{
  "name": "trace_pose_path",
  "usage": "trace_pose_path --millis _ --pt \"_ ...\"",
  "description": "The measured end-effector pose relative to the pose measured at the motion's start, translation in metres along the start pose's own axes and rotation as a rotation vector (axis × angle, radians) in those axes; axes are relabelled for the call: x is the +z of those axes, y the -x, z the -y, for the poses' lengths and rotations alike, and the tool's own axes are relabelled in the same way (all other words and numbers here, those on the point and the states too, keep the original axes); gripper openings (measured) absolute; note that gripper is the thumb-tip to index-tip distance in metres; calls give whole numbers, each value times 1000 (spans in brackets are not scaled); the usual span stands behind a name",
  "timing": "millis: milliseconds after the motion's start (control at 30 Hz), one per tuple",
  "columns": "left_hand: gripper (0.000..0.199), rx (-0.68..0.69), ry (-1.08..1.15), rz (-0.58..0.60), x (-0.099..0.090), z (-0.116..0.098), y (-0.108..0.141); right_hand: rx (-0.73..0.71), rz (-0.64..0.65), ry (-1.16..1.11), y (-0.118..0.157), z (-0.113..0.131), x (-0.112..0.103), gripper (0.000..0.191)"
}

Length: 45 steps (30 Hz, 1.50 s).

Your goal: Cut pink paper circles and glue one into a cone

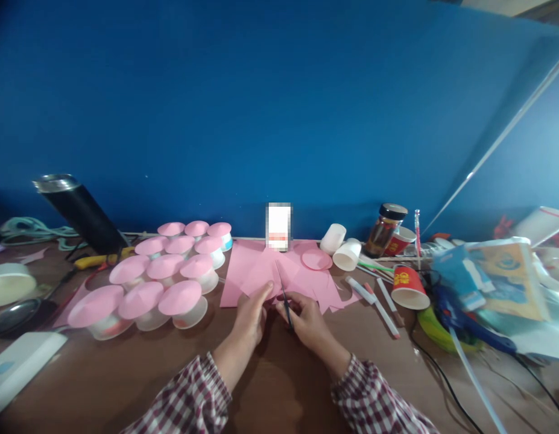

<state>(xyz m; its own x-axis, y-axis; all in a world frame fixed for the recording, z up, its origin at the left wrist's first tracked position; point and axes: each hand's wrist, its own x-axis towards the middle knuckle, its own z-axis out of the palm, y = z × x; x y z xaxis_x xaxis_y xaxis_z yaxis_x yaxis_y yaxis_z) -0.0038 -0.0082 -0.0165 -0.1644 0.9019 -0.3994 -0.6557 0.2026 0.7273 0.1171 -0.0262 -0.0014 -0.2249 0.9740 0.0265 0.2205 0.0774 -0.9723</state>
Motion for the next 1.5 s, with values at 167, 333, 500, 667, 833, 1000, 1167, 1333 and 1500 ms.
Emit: trace_pose_path --millis 167,333,500,667,833,1000,1167,1333,1500 --pt "41 -14 16 -20 1 -1 1 -22 -7 23 0 -2 0 38" --pt "40 17 23 -11 3 -3 1 -45 -12 31 -1 -1 0 36" --pt "38 42 18 -18 4 -7 4 -55 -16 50 -1 2 0 35" --pt "37 41 23 -13 6 -10 7 -51 -17 43 0 2 1 33" --pt "34 55 21 -8 5 -9 5 -23 -21 35 1 2 1 35" --pt "35 40 14 -42 4 -9 5 -17 -27 35 0 2 1 36" --pt "33 62 16 -6 5 -9 5 -3 -33 11 0 0 2 38" --pt "34 53 28 -25 4 -7 3 5 -33 42 0 -1 1 40" --pt "35 41 34 -49 6 -9 6 10 -30 67 1 3 0 41"
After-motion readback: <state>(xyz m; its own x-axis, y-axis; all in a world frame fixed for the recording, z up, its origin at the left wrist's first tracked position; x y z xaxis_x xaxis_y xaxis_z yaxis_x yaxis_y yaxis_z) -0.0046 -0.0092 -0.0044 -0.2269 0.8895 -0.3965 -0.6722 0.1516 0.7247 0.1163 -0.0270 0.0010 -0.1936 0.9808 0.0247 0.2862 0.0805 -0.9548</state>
